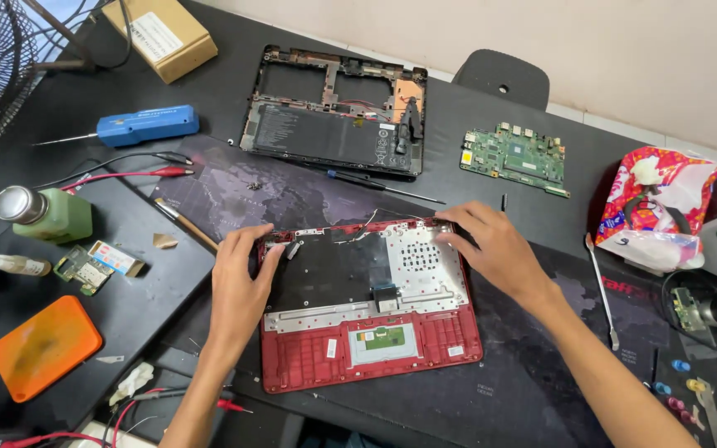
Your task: The person tests a laptop motherboard with a multimeter, then disassembles the laptop chassis using a screwdriver and tweezers. They remove screws, separate the screen assembly, and place components on the workbench.
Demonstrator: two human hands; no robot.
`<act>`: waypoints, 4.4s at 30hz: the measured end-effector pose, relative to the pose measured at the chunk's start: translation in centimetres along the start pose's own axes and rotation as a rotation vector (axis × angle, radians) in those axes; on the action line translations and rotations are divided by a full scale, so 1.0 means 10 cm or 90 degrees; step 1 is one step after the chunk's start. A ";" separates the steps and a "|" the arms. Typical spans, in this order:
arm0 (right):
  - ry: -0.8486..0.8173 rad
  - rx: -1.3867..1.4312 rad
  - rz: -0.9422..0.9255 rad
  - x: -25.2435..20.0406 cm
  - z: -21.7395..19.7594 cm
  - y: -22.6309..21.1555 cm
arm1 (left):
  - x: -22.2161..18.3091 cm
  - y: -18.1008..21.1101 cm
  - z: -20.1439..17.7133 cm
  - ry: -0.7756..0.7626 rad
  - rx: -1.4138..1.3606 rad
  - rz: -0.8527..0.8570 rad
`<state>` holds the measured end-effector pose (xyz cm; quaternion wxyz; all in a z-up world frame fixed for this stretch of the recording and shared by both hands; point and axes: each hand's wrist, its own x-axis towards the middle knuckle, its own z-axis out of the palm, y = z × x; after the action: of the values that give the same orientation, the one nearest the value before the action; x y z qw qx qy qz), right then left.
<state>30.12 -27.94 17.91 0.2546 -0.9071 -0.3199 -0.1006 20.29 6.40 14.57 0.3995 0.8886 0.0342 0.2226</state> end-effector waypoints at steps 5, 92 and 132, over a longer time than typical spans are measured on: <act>-0.063 0.066 0.028 0.08 0.07 0.19 | 0.04 -0.04 0.02 -0.023 0.024 -0.002; -0.021 -0.115 -0.060 -0.75 -0.43 -1.24 | -0.65 0.51 -0.57 -0.083 -0.682 -0.549; -0.038 -0.190 -0.380 -0.95 -0.21 -1.56 | -1.33 0.95 0.01 0.187 -0.864 -0.802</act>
<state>12.88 -23.69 22.64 0.0691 -0.8033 -0.5602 -0.1900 7.22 -3.26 16.47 0.8710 0.2463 0.4225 0.0476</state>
